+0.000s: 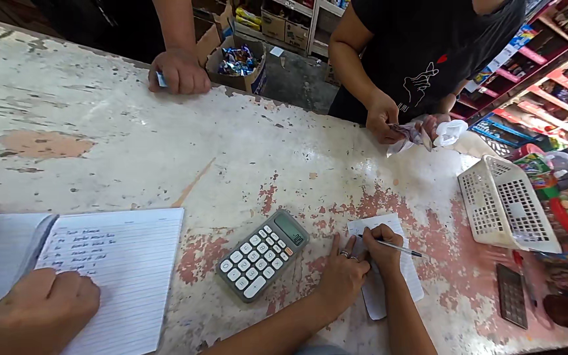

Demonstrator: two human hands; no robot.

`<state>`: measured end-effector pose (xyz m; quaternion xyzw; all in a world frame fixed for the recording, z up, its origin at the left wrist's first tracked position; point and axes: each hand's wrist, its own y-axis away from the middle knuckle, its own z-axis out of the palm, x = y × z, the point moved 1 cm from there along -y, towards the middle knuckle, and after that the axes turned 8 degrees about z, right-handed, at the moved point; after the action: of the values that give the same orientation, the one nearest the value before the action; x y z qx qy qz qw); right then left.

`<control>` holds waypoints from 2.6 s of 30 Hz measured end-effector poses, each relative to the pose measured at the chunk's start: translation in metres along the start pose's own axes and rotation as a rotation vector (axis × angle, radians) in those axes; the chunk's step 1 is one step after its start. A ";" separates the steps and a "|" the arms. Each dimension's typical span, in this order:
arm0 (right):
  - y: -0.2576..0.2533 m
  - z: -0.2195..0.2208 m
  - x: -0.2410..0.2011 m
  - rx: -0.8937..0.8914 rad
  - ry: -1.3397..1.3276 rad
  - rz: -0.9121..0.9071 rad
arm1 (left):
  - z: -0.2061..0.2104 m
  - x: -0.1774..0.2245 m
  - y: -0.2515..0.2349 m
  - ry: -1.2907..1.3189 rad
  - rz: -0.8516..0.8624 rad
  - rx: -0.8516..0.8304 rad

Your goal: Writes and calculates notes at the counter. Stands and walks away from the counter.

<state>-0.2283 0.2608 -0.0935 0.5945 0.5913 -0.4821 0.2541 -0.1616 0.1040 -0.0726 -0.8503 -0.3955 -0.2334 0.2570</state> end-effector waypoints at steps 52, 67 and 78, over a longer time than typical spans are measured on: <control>0.010 -0.015 0.015 0.158 0.048 -0.006 | 0.000 0.001 0.000 -0.035 -0.005 0.027; 0.009 -0.017 0.014 0.190 0.051 -0.006 | 0.000 0.002 0.000 -0.023 -0.002 0.048; 0.008 -0.020 0.016 0.197 0.020 0.022 | 0.002 0.001 0.000 -0.045 0.002 0.039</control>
<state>-0.2180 0.2837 -0.1012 0.6279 0.5369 -0.5290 0.1940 -0.1604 0.1055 -0.0733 -0.8505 -0.4050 -0.2064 0.2648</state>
